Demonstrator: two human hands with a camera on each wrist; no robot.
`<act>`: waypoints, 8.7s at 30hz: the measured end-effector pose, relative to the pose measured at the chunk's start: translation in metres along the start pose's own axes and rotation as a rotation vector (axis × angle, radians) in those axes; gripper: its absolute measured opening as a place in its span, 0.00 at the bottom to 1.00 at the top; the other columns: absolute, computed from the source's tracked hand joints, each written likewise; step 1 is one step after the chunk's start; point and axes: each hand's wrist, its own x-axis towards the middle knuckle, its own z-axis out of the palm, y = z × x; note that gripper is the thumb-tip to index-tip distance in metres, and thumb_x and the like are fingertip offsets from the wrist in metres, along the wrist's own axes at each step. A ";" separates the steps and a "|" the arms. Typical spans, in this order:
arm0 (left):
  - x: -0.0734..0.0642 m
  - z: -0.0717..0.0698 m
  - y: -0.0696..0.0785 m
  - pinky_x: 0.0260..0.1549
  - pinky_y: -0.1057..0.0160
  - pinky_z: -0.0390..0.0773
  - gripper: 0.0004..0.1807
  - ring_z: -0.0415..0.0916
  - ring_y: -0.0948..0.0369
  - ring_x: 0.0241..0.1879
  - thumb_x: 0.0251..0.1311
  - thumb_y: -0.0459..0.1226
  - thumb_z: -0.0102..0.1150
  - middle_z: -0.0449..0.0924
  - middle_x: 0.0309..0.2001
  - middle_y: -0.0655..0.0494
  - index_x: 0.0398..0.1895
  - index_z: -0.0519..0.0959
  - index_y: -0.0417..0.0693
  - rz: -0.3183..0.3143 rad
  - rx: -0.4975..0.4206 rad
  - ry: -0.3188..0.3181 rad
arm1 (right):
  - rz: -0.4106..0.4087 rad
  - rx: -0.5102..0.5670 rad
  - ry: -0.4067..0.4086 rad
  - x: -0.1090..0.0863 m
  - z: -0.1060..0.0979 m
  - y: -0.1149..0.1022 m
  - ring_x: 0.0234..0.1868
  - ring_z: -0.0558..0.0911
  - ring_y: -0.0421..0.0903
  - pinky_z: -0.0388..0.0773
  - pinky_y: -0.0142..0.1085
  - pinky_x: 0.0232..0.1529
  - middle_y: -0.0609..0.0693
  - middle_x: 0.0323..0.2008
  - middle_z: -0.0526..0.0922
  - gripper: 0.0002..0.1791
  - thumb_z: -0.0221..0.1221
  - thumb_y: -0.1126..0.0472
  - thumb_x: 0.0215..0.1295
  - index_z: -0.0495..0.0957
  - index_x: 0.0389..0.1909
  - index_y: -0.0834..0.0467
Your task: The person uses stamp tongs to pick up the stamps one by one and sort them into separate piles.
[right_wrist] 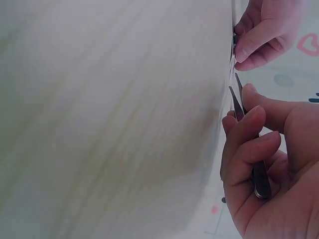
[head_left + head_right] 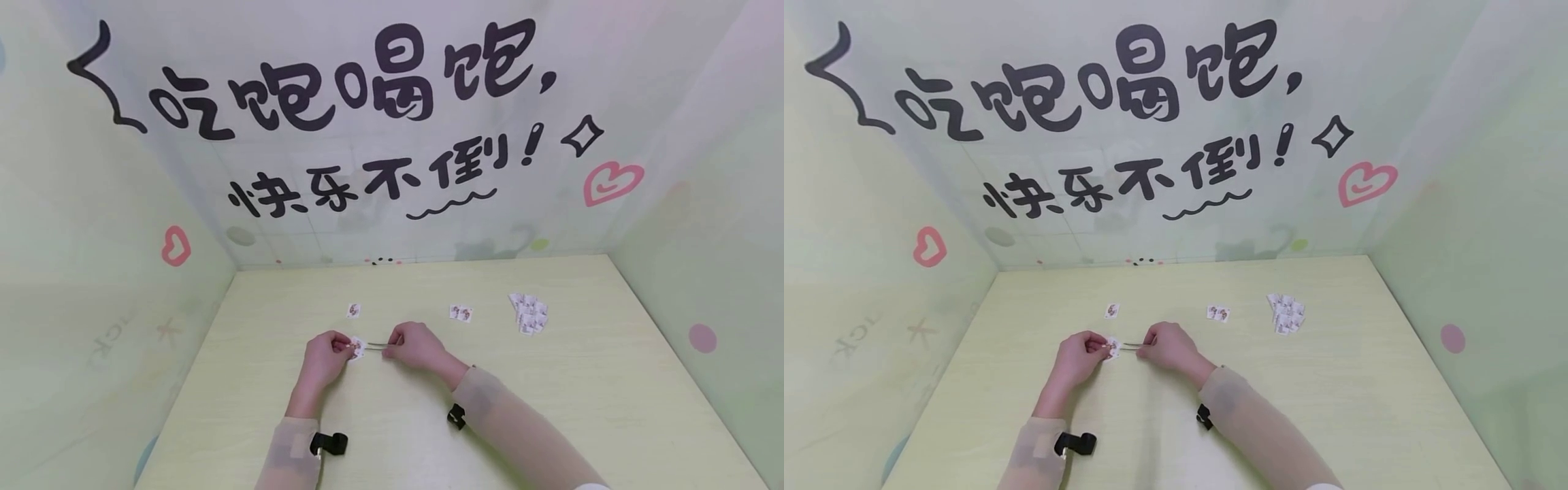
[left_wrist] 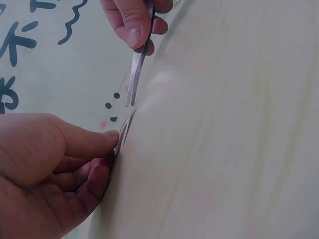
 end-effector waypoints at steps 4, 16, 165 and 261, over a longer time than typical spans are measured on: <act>-0.001 0.000 -0.001 0.37 0.59 0.79 0.06 0.78 0.58 0.34 0.64 0.29 0.70 0.82 0.33 0.52 0.42 0.85 0.36 -0.007 0.003 -0.001 | 0.002 0.002 -0.003 0.001 0.003 -0.003 0.30 0.79 0.42 0.76 0.38 0.36 0.41 0.28 0.83 0.09 0.74 0.52 0.66 0.85 0.34 0.51; -0.001 0.002 0.000 0.36 0.59 0.79 0.06 0.78 0.58 0.33 0.64 0.29 0.69 0.82 0.33 0.52 0.42 0.85 0.36 -0.009 0.007 0.010 | 0.048 0.018 -0.042 0.007 0.001 -0.012 0.27 0.80 0.41 0.78 0.35 0.32 0.43 0.27 0.83 0.10 0.74 0.52 0.66 0.85 0.34 0.53; -0.033 0.046 0.054 0.31 0.63 0.80 0.05 0.75 0.65 0.27 0.61 0.31 0.76 0.82 0.26 0.60 0.30 0.87 0.44 0.265 0.113 -0.197 | -0.008 0.037 -0.143 -0.043 -0.041 0.048 0.25 0.74 0.41 0.72 0.35 0.31 0.43 0.24 0.79 0.10 0.70 0.61 0.68 0.82 0.27 0.53; -0.009 -0.008 0.009 0.38 0.55 0.82 0.03 0.80 0.57 0.34 0.62 0.26 0.72 0.84 0.33 0.52 0.37 0.87 0.36 0.029 0.069 -0.056 | 0.144 0.241 -0.027 -0.064 -0.072 0.062 0.24 0.72 0.43 0.69 0.35 0.28 0.50 0.27 0.80 0.06 0.66 0.63 0.72 0.82 0.33 0.57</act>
